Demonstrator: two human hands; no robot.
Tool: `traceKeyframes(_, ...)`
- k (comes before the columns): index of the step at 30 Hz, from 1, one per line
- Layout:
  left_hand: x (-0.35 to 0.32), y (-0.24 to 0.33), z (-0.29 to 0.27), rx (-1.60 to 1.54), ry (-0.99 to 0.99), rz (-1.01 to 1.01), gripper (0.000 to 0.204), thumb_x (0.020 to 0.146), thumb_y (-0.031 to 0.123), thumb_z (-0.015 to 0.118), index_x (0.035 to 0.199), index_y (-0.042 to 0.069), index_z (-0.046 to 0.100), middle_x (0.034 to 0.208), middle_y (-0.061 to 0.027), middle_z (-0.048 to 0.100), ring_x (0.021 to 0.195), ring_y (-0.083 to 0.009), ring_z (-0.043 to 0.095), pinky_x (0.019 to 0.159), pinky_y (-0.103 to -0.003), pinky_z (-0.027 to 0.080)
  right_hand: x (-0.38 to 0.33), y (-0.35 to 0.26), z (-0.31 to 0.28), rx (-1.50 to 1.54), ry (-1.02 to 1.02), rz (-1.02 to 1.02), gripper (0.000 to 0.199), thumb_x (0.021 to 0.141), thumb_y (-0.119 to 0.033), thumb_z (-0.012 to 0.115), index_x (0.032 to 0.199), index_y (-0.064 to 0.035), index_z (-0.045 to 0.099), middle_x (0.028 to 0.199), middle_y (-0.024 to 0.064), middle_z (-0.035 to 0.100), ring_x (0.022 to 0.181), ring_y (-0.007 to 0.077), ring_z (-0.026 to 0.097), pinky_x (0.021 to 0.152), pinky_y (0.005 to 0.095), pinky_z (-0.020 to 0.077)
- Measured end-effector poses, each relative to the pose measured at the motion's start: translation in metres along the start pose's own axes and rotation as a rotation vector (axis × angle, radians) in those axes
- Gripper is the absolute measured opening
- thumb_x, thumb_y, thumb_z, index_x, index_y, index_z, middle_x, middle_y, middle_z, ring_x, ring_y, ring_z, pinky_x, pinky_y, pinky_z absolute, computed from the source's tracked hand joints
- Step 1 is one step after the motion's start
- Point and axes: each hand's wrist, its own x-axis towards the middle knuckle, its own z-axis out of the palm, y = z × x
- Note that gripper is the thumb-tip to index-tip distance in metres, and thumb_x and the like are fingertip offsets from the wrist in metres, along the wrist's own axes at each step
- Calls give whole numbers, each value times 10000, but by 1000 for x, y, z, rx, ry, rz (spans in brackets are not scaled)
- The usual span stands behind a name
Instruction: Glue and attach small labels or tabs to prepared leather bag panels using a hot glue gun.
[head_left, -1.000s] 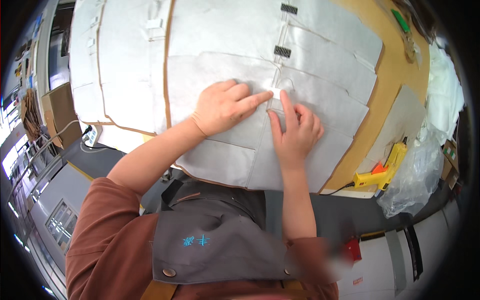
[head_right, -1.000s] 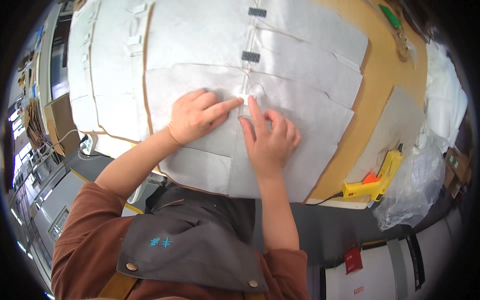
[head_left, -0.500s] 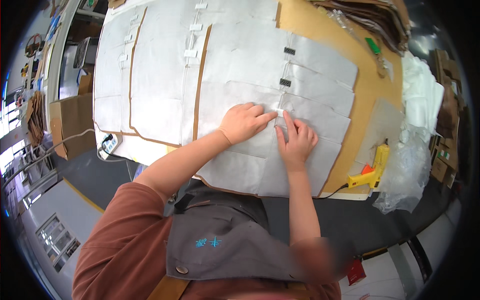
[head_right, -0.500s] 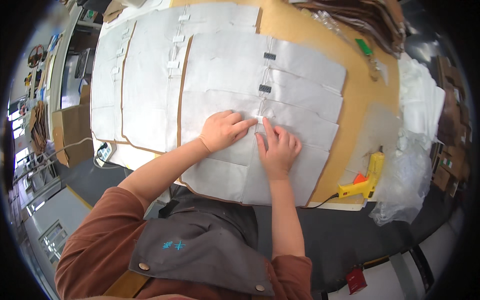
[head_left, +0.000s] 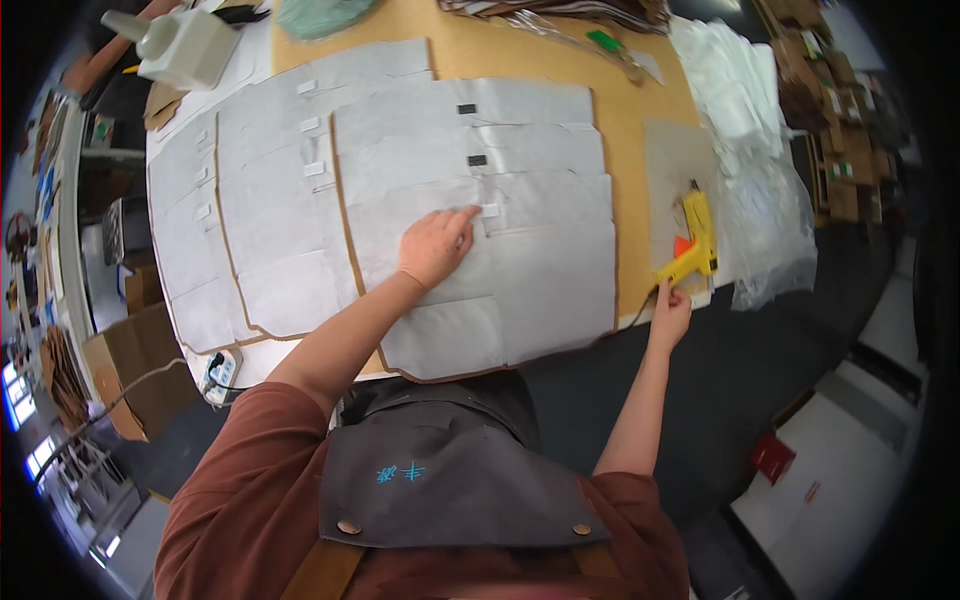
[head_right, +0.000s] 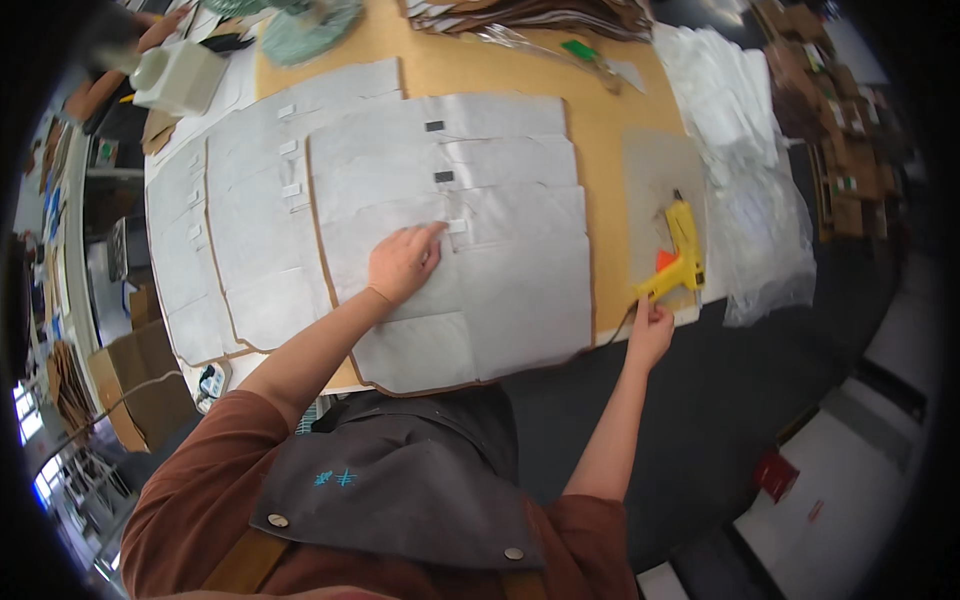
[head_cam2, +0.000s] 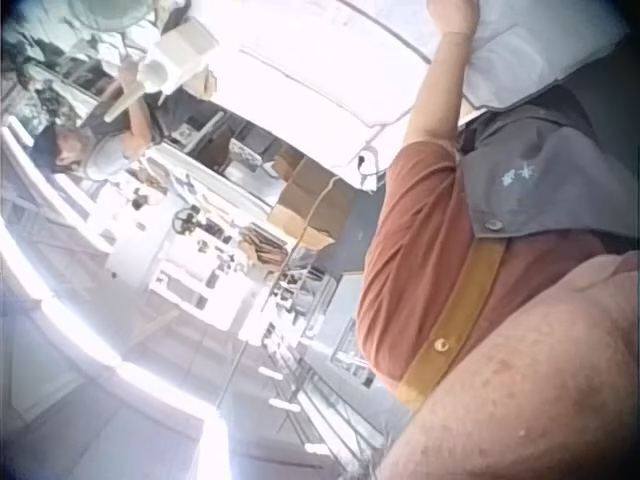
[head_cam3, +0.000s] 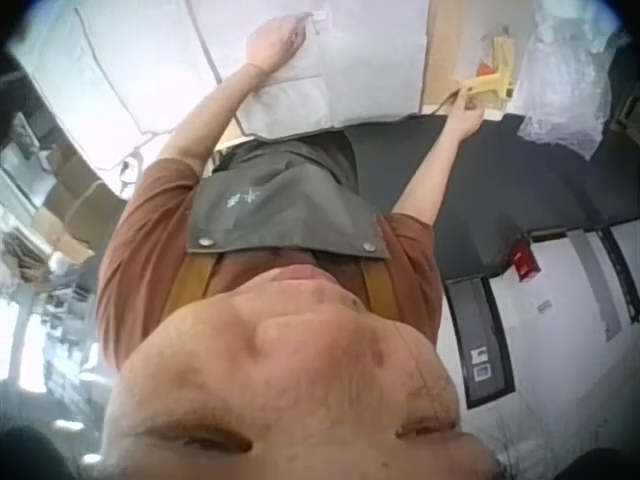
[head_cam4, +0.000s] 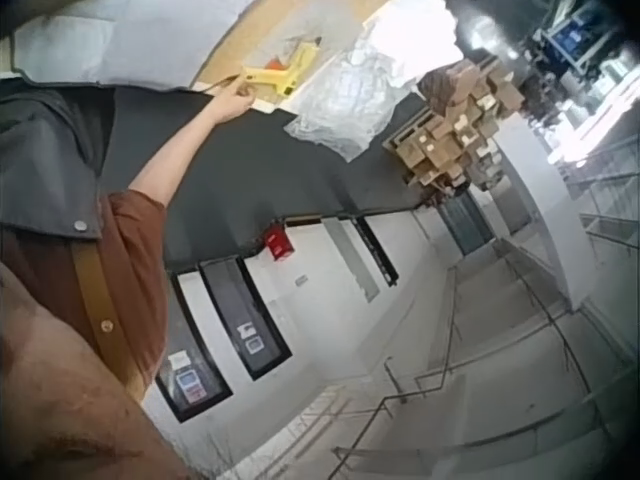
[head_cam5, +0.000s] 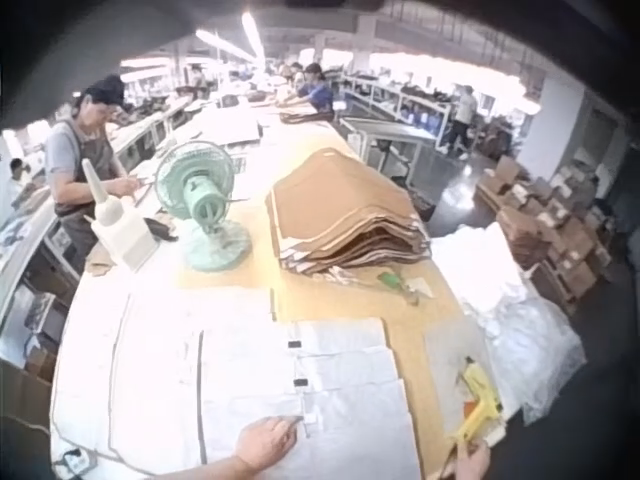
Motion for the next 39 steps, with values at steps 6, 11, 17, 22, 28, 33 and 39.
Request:
traceKeyframes(6,1,8,-3,6,-22,-30,298,854,162,624,1150,162,586,829,-36,648,760,-218,632,646,-355,509,49,-33,4,30,-50,186,659,775,-560,710,1056,33,653,1026,162,692,963,273,661,826,381,499)
traceKeyframes(11,1,10,0,15,-46,-70,281,861,164,612,1140,152,583,853,-44,658,770,-226,635,659,-362,513,70,-2,14,779,-232,240,399,836,-312,734,1084,-16,631,939,65,667,824,195,656,743,323,508)
traceKeyframes(17,1,8,-5,12,-35,-94,334,848,186,638,1171,142,563,783,-55,624,731,-247,614,638,-372,487,48,1,16,1246,-229,215,509,875,-166,664,1328,-86,445,1023,34,581,828,150,603,717,295,498)
traceKeyframes(22,6,15,-15,-94,-205,-165,413,851,245,656,1226,136,520,744,-66,581,710,-261,585,640,-375,464,51,14,8,1345,-214,261,595,867,-157,664,1380,-119,364,1100,47,552,820,151,585,730,300,498)
traceKeyframes(28,7,14,-15,-124,-222,-153,449,852,288,674,1241,138,509,734,-67,567,697,-263,576,637,-373,462,75,22,-1,1390,-231,282,564,856,-175,669,1345,-108,396,1016,54,558,782,154,561,714,307,489)
traceKeyframes(33,15,21,-25,-116,-283,-228,415,857,286,674,1215,148,517,748,-63,578,695,-260,584,636,-372,473,72,-23,-61,1700,-306,-243,604,829,-297,703,1327,-99,424,1152,99,554,751,136,534,691,299,467)
traceKeyframes(39,15,3,-29,-83,-71,-173,179,830,183,694,987,130,625,773,-35,605,653,-214,579,582,-349,468,60,-68,-71,1788,-1155,-249,654,800,-248,706,1362,-67,424,1367,126,497,666,127,433,665,282,458)
